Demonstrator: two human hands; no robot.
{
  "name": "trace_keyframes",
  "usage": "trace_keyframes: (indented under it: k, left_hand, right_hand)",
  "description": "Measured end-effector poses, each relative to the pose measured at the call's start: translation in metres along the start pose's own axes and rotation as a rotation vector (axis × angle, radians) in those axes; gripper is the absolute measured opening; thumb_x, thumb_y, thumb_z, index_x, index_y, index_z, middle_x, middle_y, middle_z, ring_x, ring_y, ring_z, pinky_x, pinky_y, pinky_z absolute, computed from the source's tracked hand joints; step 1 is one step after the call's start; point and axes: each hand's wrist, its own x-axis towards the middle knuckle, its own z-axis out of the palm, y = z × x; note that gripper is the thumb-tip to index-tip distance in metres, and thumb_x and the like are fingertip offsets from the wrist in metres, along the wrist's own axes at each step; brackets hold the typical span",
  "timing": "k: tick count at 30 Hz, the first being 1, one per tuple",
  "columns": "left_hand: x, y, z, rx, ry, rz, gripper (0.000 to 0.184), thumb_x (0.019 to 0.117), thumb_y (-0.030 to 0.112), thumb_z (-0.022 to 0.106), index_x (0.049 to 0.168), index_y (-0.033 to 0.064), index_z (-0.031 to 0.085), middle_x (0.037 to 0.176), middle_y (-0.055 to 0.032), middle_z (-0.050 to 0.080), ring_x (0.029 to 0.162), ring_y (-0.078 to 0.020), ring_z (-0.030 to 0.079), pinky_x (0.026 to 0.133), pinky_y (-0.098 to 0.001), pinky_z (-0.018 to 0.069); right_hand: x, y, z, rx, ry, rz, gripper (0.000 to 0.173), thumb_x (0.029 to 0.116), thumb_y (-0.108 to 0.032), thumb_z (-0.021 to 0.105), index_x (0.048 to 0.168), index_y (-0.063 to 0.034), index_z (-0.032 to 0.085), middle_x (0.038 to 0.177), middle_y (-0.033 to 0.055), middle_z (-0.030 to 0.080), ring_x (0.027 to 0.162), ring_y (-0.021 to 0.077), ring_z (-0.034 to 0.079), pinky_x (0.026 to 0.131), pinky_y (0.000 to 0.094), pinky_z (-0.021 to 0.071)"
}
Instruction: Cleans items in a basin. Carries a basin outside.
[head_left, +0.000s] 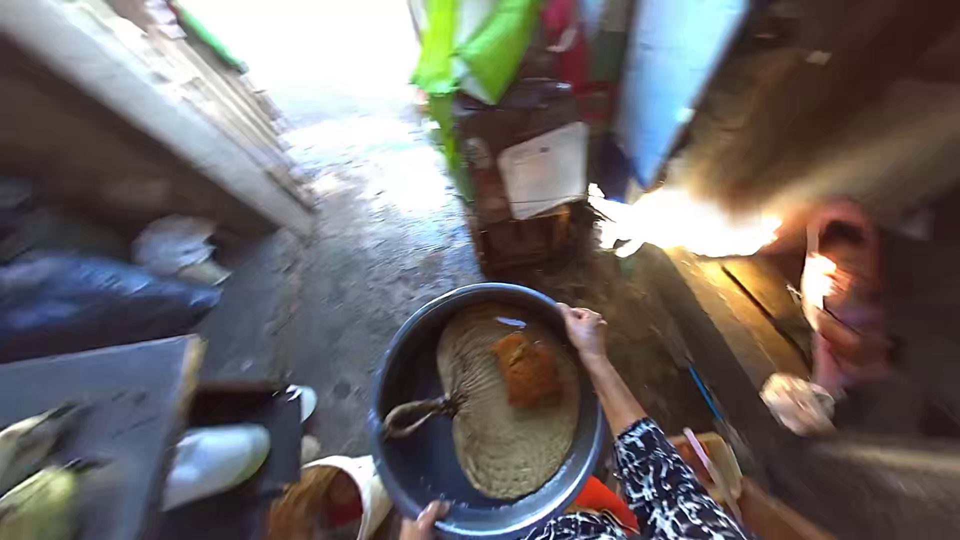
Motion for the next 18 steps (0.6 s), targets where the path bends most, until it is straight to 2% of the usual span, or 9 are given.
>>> trace_keyframes:
  k: [3,6,8,10,13,15,18]
  left_hand:
    - [0.051,0.042,0.000,-0.028,0.021,-0.028,0.034,0.0912,-0.007,0.052,0.125,-0.0047,0.047,0.086,-0.0037,0.064,0.071,-0.0063,0.066,0.066,-0.0265,0.0587]
    - [0.100,0.092,-0.006,-0.038,0.011,-0.064,0.033,0.0918,-0.006,0.051,0.125,-0.0047,0.047,0.083,-0.0054,0.066,0.067,-0.0081,0.067,0.063,-0.0268,0.0590]
    - [0.130,0.126,-0.004,-0.067,-0.001,-0.084,0.037,0.0922,-0.007,0.051,0.129,-0.0050,0.045,0.086,-0.0070,0.065,0.070,-0.0090,0.067,0.065,-0.0277,0.0590]
    - [0.156,0.159,-0.003,-0.105,0.025,-0.090,0.035,0.0913,-0.008,0.051,0.126,-0.0036,0.047,0.086,-0.0063,0.066,0.071,-0.0089,0.067,0.066,-0.0275,0.0593]
    - [0.199,0.204,-0.001,-0.160,0.050,-0.063,0.037,0.0890,-0.010,0.050,0.126,-0.0028,0.046,0.087,-0.0052,0.065,0.072,-0.0079,0.067,0.066,-0.0267,0.0593]
    - [0.227,0.232,0.000,-0.174,0.075,-0.065,0.035,0.0889,-0.010,0.049,0.122,-0.0009,0.047,0.084,-0.0039,0.066,0.068,-0.0075,0.067,0.062,-0.0261,0.0587]
    - [0.264,0.274,0.010,-0.179,0.133,-0.107,0.028,0.0930,-0.009,0.049,0.120,-0.0016,0.047,0.080,-0.0037,0.064,0.065,-0.0077,0.066,0.060,-0.0257,0.0583]
  right_hand:
    - [0.049,-0.043,0.040,-0.015,0.032,-0.026,0.045,0.1008,-0.043,0.063,0.101,0.0001,0.076,0.109,0.0209,0.072,0.108,0.0363,0.066,0.099,0.0586,0.0461]
    - [0.088,-0.085,0.078,-0.010,0.050,-0.019,0.045,0.1002,-0.042,0.065,0.097,0.0013,0.076,0.103,0.0220,0.072,0.103,0.0362,0.066,0.096,0.0588,0.0459]
    - [0.116,-0.115,0.098,-0.022,0.073,-0.035,0.044,0.1003,-0.040,0.065,0.095,0.0029,0.075,0.101,0.0231,0.071,0.101,0.0368,0.065,0.095,0.0589,0.0450]
    - [0.143,-0.146,0.123,-0.048,0.075,-0.070,0.044,0.1008,-0.038,0.065,0.093,0.0039,0.075,0.099,0.0239,0.071,0.100,0.0378,0.065,0.095,0.0595,0.0442]
    - [0.183,-0.198,0.156,-0.077,0.042,-0.102,0.042,0.1009,-0.037,0.065,0.093,0.0031,0.075,0.099,0.0233,0.072,0.100,0.0373,0.065,0.097,0.0593,0.0435]
    - [0.213,-0.229,0.180,-0.076,0.010,-0.115,0.042,0.1012,-0.036,0.065,0.094,0.0032,0.076,0.100,0.0234,0.072,0.101,0.0374,0.066,0.097,0.0591,0.0437]
    - [0.259,-0.277,0.214,-0.100,-0.058,-0.139,0.042,0.1017,-0.038,0.064,0.096,0.0021,0.076,0.101,0.0222,0.072,0.101,0.0369,0.066,0.095,0.0573,0.0459]
